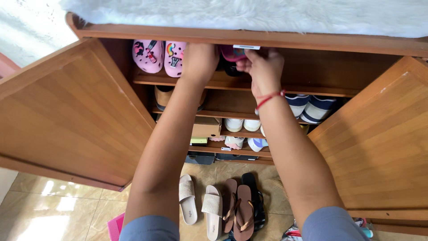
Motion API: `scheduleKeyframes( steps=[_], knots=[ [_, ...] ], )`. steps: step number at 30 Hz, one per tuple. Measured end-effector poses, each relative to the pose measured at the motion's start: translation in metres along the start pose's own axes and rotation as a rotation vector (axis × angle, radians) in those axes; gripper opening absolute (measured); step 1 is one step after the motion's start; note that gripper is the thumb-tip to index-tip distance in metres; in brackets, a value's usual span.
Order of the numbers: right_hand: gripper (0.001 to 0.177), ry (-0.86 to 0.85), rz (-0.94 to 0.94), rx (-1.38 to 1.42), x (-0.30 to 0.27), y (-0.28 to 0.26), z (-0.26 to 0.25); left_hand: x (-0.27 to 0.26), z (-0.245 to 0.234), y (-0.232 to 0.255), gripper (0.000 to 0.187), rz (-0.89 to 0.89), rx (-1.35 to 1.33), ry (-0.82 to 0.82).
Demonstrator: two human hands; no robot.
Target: The person sits on the floor in front of an open wooden shoe cabinet. They remove various shoes and items from the shelves, place them on the floor, and then wipe the interior shelves with a cloth. The person then places the shoes back into the cabinet, organizing them on the shelves.
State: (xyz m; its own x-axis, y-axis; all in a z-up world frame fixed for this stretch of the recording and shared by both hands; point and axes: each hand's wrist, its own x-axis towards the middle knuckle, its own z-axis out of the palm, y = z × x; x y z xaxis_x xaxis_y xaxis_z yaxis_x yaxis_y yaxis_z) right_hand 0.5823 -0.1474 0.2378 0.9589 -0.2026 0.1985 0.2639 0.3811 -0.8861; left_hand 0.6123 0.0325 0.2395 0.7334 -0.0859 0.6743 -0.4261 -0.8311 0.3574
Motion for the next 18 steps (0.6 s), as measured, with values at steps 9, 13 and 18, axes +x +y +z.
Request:
scheduleKeyframes(
  steps=[9, 13, 18],
  knots=[
    [0.022, 0.104, -0.242, -0.419, 0.027, 0.019, 0.015, 0.021, 0.029, -0.019, 0.02, -0.102, -0.08, 0.087],
    [0.025, 0.102, -0.623, -0.632, 0.035, 0.041, -0.005, 0.004, 0.013, -0.016, 0.017, 0.094, 0.123, 0.097],
    [0.019, 0.042, -0.46, -0.365, 0.045, 0.066, -0.025, -0.017, -0.002, -0.005, 0.019, 0.147, -0.032, 0.13]
  ],
)
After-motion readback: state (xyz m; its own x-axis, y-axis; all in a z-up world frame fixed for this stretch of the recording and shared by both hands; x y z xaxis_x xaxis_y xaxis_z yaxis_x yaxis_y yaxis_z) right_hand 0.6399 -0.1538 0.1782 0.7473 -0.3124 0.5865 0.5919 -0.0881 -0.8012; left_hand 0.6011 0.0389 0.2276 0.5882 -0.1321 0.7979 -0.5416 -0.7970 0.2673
